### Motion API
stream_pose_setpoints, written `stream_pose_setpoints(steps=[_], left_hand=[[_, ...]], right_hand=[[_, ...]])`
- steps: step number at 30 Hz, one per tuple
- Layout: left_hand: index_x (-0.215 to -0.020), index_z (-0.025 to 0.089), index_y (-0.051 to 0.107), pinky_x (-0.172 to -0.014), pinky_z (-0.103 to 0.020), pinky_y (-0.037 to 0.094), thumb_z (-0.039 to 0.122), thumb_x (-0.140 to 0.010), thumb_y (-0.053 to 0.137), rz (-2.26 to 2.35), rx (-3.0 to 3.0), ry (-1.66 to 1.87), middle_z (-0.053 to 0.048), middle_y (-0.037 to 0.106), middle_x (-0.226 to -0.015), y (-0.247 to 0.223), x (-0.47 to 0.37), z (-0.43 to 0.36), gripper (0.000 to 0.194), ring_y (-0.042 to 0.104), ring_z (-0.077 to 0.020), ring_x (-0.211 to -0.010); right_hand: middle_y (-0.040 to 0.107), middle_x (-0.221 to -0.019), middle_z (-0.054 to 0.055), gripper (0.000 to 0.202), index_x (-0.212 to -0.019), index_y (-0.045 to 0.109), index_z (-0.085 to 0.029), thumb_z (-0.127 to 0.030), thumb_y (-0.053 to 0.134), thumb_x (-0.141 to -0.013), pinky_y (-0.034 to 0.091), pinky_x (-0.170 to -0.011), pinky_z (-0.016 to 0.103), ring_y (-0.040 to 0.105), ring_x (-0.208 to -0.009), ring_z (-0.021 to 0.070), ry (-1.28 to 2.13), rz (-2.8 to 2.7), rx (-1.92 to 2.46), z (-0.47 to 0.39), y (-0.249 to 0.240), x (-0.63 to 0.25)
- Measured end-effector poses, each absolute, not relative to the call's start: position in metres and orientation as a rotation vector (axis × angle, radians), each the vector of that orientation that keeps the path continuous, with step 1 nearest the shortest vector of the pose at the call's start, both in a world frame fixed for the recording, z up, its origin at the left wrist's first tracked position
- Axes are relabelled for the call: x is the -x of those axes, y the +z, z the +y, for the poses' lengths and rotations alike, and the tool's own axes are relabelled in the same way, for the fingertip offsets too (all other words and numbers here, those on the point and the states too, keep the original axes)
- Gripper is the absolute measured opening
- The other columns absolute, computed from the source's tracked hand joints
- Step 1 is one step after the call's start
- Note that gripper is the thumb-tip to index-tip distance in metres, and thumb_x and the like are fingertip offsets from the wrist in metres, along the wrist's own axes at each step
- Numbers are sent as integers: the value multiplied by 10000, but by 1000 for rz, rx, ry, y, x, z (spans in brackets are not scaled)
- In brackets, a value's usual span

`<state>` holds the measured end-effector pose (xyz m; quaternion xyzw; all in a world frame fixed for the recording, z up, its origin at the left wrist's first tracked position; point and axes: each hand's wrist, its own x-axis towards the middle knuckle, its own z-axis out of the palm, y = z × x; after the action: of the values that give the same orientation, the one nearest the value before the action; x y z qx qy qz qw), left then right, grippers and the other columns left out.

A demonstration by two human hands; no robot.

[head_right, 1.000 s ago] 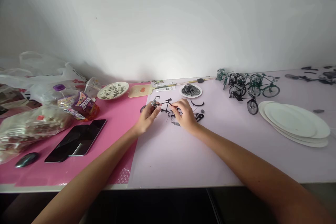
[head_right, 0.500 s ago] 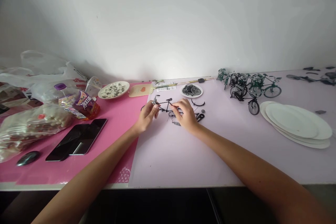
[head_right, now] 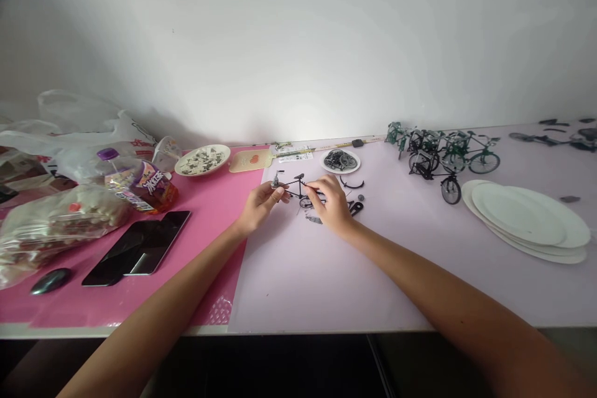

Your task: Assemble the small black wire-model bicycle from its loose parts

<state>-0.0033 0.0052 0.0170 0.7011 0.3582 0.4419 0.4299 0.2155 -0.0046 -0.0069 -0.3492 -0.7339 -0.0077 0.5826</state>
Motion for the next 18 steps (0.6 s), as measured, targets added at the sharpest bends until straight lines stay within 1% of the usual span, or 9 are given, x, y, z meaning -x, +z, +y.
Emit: stream_pose_setpoints(steps=[4,9,13,18], left_hand=[[-1022,131,667,-840,-369,549,629,-895,675,897,-1717,1064,-133,762,-969,18,4,5,514,735,-234,-879],[-1035,141,689,-865,-373,552,499,-828,805,960,-1775,1057,-106,771,-943,18,3,3,430,739,-236,-893],[-1027,141,686,-896,-400,553,458,-827,807,941,-1761,1046,-127,782,-1012,17,3,4,394,743,-244,-925],[-984,132,672,-923,-422,549,445,-811,823,913,-1690,1036,-144,778,-1020,17,5,5,389,738,-262,-974]], right_hand=[[682,-845,49,125,-937,691,-255,-288,596,-1011,537,-787,437,630,-829,252,-16,-1699,818,-5,-5,-215],[679,-826,43,127,-913,669,-256,-271,592,-1013,532,-786,427,627,-817,243,-24,-1675,816,-6,-3,-216],[679,-839,48,126,-924,661,-254,-288,585,-1018,537,-794,428,630,-833,245,-18,-1675,826,-6,-4,-216],[681,-912,60,101,-982,657,-240,-278,572,-1023,541,-831,422,637,-895,241,24,-1674,823,-6,-5,-216]])
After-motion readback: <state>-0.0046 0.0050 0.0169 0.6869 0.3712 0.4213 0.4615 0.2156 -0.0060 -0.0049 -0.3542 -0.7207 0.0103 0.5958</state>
